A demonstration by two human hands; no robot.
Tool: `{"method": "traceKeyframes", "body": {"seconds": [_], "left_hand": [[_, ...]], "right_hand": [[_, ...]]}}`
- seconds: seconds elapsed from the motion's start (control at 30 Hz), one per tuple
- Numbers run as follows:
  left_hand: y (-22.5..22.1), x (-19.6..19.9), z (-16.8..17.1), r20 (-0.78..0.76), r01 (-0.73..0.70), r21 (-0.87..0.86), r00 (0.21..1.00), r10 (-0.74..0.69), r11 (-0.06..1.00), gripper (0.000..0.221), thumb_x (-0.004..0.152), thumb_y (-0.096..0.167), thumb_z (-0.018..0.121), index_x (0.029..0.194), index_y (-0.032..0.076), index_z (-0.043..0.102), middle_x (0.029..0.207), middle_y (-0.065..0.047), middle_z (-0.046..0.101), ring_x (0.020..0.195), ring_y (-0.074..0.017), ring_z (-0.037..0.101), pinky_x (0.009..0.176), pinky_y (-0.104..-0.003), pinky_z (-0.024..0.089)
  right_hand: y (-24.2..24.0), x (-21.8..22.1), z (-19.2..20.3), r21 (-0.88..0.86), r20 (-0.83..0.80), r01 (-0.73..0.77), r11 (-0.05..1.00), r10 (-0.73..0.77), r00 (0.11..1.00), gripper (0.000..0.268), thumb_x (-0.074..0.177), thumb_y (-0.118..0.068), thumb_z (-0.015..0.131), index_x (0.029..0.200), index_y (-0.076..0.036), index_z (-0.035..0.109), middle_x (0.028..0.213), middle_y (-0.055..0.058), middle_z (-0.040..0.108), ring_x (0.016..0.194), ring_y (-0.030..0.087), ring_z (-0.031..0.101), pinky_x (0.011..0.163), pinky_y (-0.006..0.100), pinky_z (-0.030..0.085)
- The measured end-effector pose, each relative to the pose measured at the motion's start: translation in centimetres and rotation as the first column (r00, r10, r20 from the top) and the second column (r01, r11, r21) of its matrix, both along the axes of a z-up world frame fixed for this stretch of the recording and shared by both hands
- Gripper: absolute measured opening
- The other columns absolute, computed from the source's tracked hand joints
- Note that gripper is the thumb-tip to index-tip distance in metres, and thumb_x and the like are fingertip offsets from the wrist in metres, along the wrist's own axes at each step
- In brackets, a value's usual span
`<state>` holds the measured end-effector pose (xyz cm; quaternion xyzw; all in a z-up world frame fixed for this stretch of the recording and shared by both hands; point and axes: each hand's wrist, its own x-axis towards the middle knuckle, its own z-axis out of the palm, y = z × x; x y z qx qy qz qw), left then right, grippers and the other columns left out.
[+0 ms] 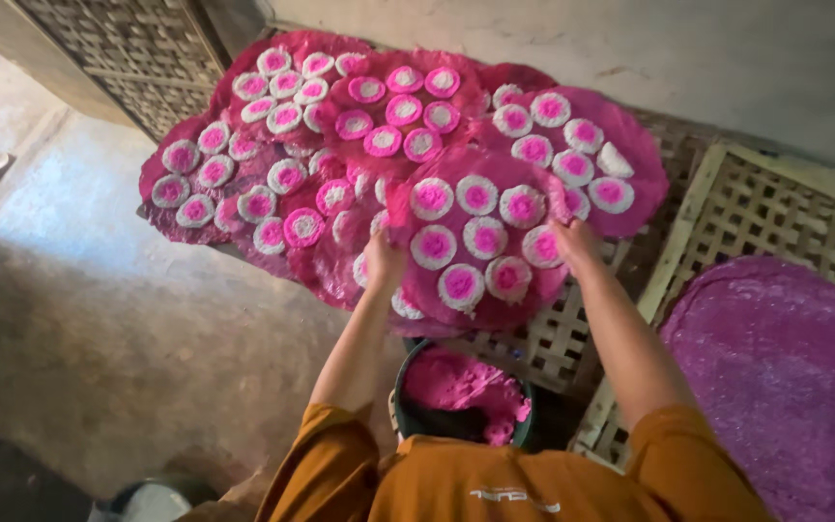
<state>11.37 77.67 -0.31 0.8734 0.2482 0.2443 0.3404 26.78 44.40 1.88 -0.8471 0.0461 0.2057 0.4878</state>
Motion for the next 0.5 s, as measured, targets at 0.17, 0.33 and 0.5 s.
{"method": "traceKeyframes", "body": {"seconds": [0.17,0.33,0.5], "left_hand": [[-0.7,0.2,1.7,0.067,-0.059,-0.061,0.996,0.063,0.996,0.021,0.08,0.0,0.064,0.099,0.001,0.074,0.088,-0.017,0.072,0.082,-0.0289,0.071,0.074,-0.041,0.056],[-4.4,-0.4,5.9,0.054,-0.07,-0.343,0.994,0.094,0.937,0.007,0.084,-0.002,0.068,0.091,0.0,0.068,0.079,-0.007,0.065,0.069,-0.0167,0.061,0.057,-0.038,0.048],[-10.5,-1.4,12.6,0.11,0.071,-0.262,0.993,-0.043,0.963,0.013,0.086,-0.007,0.067,0.094,0.002,0.073,0.087,-0.005,0.066,0.072,-0.0133,0.061,0.055,-0.03,0.047]], "right_hand": [[-0.5,1.2,-1.1,0.358,-0.131,0.155,0.921,-0.115,0.985,0.064,0.086,-0.029,0.074,0.134,0.011,0.056,0.129,0.028,0.064,0.111,0.033,0.061,0.09,0.05,0.048],[-2.4,2.2,-2.1,0.46,-0.077,0.096,0.883,-0.068,0.995,0.079,0.084,-0.024,0.081,0.14,0.015,0.042,0.139,0.029,0.054,0.128,0.033,0.054,0.106,0.053,0.045],[-7.4,0.8,2.3,0.65,0.005,-0.092,0.754,0.117,0.993,0.06,0.086,-0.022,0.076,0.135,0.008,0.061,0.126,0.015,0.07,0.112,0.025,0.067,0.099,0.047,0.05]]}}
